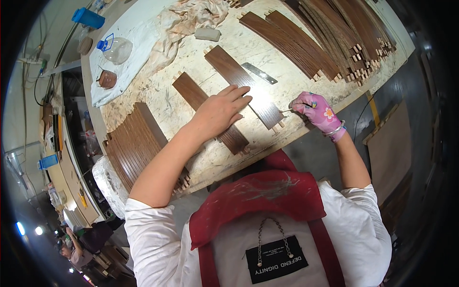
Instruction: The person applies a liquid substance to wooden pieces using a small brush, wipes the pieces with a cloth, and uses a scraper to clean the ends of the wooden components.
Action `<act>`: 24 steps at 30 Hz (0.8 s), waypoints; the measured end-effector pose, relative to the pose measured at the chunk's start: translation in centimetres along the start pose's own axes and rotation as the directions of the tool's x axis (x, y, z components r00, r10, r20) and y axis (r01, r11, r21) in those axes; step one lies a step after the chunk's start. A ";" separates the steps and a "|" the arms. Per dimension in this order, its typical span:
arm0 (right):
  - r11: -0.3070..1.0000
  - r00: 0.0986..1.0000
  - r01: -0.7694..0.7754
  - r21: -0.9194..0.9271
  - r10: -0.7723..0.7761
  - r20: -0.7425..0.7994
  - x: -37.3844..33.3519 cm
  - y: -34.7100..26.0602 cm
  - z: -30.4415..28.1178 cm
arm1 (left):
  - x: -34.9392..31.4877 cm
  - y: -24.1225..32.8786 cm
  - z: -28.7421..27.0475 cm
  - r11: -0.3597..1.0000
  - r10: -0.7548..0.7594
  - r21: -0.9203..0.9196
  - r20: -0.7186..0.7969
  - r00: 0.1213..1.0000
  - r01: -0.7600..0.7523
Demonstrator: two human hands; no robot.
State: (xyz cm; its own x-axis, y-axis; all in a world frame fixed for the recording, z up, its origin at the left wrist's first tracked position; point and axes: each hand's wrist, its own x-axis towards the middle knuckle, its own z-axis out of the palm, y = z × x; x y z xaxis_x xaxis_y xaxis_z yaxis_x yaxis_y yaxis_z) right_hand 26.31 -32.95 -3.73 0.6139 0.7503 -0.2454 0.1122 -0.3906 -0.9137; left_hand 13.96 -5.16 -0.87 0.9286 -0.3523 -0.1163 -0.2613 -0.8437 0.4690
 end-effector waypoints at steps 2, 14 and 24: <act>1.000 1.000 0.003 -0.027 -0.002 0.019 -0.1 -0.1 -0.2 | 0.0 -0.1 0.1 1.000 -0.005 0.002 0.000 1.000 0.005; 1.000 1.000 0.003 0.022 -0.003 0.030 0.2 0.2 0.2 | -0.5 -0.4 0.9 0.999 0.034 -0.001 -0.059 0.998 -0.035; 0.998 0.998 -0.064 0.020 0.064 -0.006 0.4 0.2 0.1 | -0.2 -0.5 1.1 0.999 0.026 0.020 -0.057 0.998 -0.025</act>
State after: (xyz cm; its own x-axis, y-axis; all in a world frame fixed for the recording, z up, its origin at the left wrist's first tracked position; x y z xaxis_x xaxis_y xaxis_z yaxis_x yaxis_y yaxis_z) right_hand 26.50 -32.70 -4.03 0.6243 0.7208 -0.3012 0.0577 -0.4270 -0.9024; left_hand 13.57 -5.15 -2.02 0.9348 -0.3509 -0.0541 -0.2898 -0.8422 0.4546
